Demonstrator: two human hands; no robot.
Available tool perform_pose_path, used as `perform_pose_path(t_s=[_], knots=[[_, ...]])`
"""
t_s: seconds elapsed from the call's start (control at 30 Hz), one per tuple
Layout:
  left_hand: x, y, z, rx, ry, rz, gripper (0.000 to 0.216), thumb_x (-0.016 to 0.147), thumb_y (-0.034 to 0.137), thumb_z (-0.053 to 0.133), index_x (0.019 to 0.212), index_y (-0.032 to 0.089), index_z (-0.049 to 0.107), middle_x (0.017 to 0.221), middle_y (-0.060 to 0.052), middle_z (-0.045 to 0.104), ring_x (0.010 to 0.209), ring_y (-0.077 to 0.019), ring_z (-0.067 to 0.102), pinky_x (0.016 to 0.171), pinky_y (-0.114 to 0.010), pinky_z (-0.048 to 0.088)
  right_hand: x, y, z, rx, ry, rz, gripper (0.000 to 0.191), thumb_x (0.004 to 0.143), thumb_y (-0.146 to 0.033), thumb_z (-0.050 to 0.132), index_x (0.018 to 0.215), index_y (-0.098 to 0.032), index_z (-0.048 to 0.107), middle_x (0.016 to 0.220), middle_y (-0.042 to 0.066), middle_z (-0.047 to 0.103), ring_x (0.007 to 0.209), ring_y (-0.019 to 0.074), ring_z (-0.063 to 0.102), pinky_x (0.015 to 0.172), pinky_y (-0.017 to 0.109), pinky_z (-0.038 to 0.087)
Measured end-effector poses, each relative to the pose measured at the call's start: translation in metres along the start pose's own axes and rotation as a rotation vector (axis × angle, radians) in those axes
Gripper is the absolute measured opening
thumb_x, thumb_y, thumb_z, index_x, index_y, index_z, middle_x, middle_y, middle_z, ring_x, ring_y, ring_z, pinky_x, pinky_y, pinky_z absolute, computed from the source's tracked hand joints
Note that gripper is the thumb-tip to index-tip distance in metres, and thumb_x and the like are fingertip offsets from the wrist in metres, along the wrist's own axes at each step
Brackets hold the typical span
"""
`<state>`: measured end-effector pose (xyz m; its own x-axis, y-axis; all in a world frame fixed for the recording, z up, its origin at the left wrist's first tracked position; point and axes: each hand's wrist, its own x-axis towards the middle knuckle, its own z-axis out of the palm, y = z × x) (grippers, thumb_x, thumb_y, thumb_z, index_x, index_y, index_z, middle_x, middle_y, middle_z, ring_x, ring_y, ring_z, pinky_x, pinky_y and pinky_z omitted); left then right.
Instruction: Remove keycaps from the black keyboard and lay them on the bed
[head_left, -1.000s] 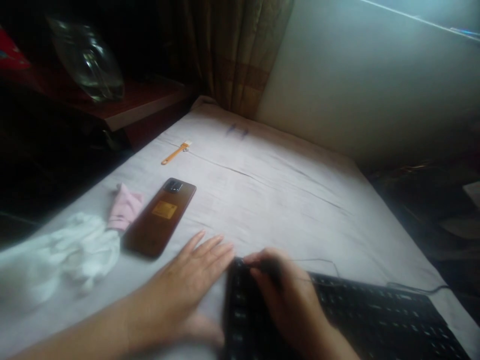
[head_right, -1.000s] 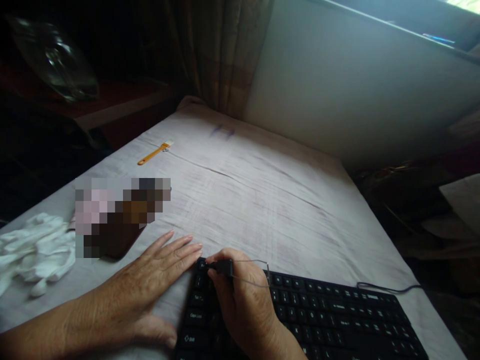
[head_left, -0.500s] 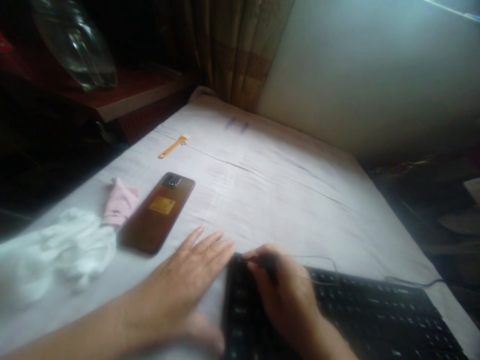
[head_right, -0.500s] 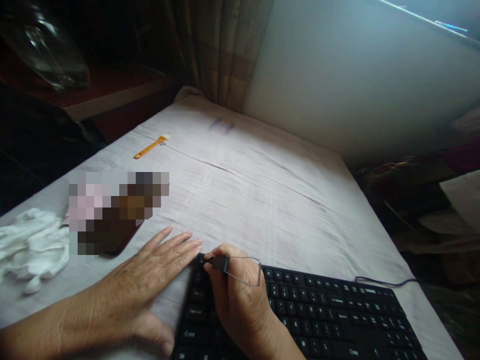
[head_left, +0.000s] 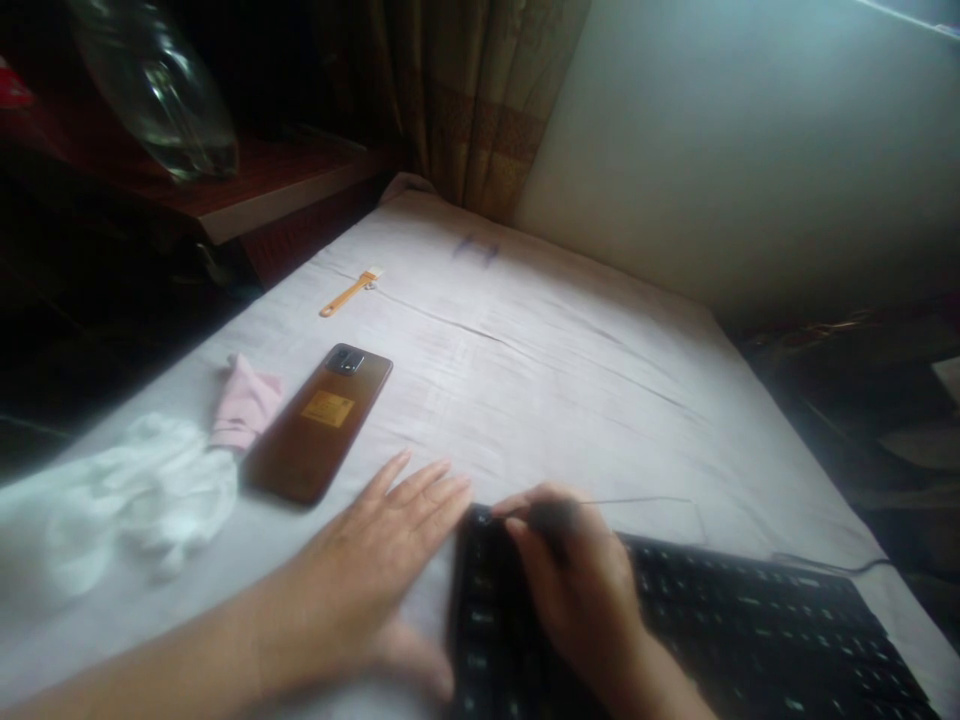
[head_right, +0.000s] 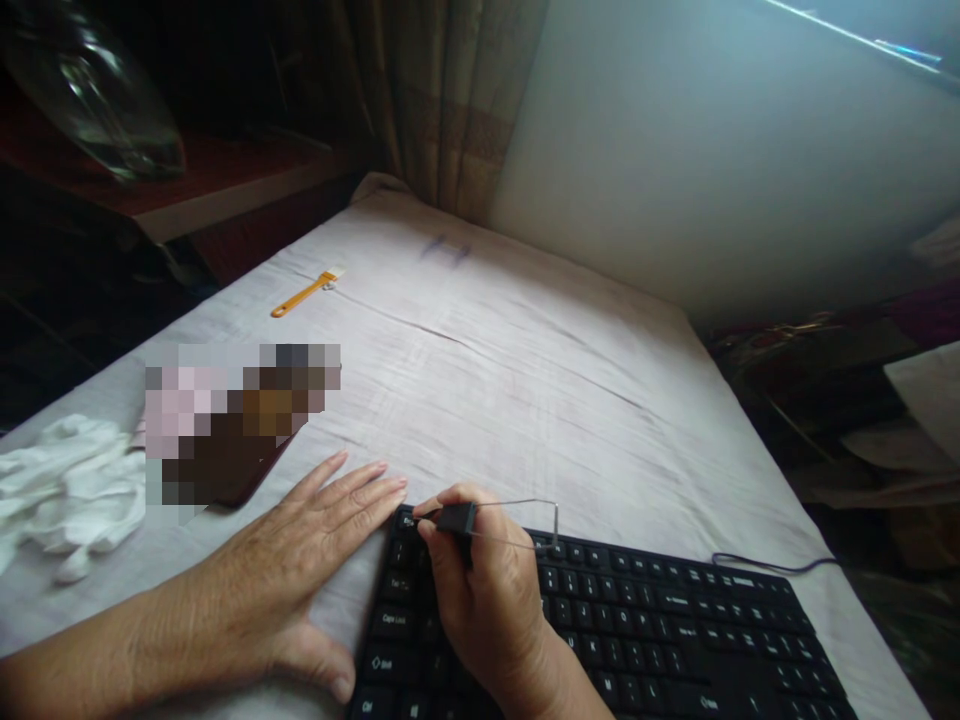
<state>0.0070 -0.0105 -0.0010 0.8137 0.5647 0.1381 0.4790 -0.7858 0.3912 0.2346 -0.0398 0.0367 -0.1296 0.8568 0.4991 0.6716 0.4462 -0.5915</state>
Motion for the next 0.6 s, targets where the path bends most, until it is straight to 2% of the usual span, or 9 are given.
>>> perform_pose_path(t_s=[0.13,0.3,0.6], knots=[[0.0,-0.001,0.0,0.012,-0.004,-0.004,0.12,0.072,0.089,0.048,0.158,0.022,-0.001,0.16,-0.012,0.037,0.15,-0.0279,0.028,0.126,-0.044,-0.003,0.0,0.0,-0.001,0.024,-0.026,0.01,0.015,0.092,-0.011,0.054,0.102,-0.022,0.056,0.084,0.0,0.073,0.072,0.0112,0.074,0.069,0.017,0.059],[0.0,-0.001,-0.001,-0.003,-0.029,-0.014,0.122,0.071,0.089,0.05,0.158,0.024,-0.007,0.16,-0.012,0.037,0.15,-0.0299,0.029,0.126,-0.049,0.004,0.005,0.004,-0.008,0.117,-0.099,0.018,0.019,0.092,-0.009,0.054,0.103,-0.023,0.06,0.09,0.001,0.074,0.083,0.012,0.074,0.078,0.02,0.06],[0.001,0.0,-0.002,-0.022,-0.03,-0.012,0.121,0.072,0.089,0.048,0.158,0.025,-0.009,0.16,-0.013,0.037,0.149,-0.031,0.03,0.125,-0.052,0.009,0.009,0.012,-0.013,0.243,-0.237,0.056,0.021,0.093,-0.01,0.055,0.107,-0.025,0.06,0.095,0.001,0.075,0.087,0.0123,0.073,0.081,0.023,0.06]])
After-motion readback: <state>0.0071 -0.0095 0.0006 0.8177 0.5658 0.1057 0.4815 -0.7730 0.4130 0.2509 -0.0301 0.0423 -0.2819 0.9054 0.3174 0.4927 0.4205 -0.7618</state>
